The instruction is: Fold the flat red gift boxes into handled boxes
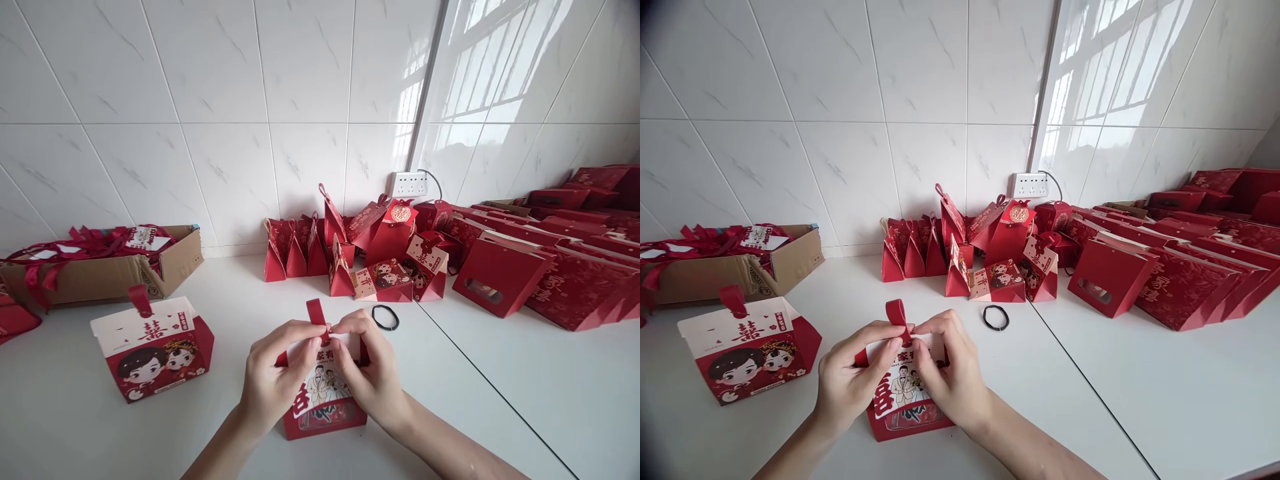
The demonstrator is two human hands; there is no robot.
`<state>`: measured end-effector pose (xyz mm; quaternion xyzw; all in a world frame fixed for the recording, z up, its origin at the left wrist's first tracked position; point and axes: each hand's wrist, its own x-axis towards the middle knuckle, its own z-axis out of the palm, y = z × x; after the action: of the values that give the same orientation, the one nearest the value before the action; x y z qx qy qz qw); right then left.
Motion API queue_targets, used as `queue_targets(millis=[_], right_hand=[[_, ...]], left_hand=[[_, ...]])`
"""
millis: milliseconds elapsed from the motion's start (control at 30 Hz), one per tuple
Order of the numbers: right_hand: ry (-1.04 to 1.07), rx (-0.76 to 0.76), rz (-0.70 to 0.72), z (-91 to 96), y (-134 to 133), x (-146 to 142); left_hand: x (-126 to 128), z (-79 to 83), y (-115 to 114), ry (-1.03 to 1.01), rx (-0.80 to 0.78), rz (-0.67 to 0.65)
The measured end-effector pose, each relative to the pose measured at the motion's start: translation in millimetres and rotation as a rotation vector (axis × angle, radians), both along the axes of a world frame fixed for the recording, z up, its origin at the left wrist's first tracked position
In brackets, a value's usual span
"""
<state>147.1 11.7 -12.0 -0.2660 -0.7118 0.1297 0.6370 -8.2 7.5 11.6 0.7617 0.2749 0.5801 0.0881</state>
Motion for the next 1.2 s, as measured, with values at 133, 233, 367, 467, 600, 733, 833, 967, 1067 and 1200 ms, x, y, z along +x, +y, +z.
queue_targets(millis=[133,233,367,467,600,733,833,967,1067,1200], right_hand=[[-0.016,0.01,0.015,1.2,1,1],[-0.014,0.001,0.017,1.6,1,2],[-0.023,-0.008,0.016,1.1,1,3],[-0.023,-0.019,0.009,1.5,1,3],[-0.03,-0.009,0.005,2.0,1,3],[-0.024,0.006,0.008,0.9,1,3],[-0.021,-0.014,-0.001,0.9,1,3],[-0.027,-0.005,-0.003,1.9,1,3],[-0.025,-0.005,-0.011,2.0,1,3],[-0.028,0.003,-0.01,1.4,0,3]], left_hand=[[-7,8.7,4,0.151,0.097,-0.003],[-8,11.7,5,0.193,0.199,0.013],[-5,8.9,3,0.175,0.213,0.015],[-4,6.1,2,0.136,0.147,0.003],[-4,4.1,2,0.086,0.119,-0.006],[-3,2.2,2,0.054,0.109,-0.024],[-2,1.3,2,0.038,0.079,-0.032],[-2,1.8,1,0.024,0.053,-0.038],[-2,3.2,1,0.03,0.047,-0.04],[-3,6.0,1,0.045,0.033,-0.057]])
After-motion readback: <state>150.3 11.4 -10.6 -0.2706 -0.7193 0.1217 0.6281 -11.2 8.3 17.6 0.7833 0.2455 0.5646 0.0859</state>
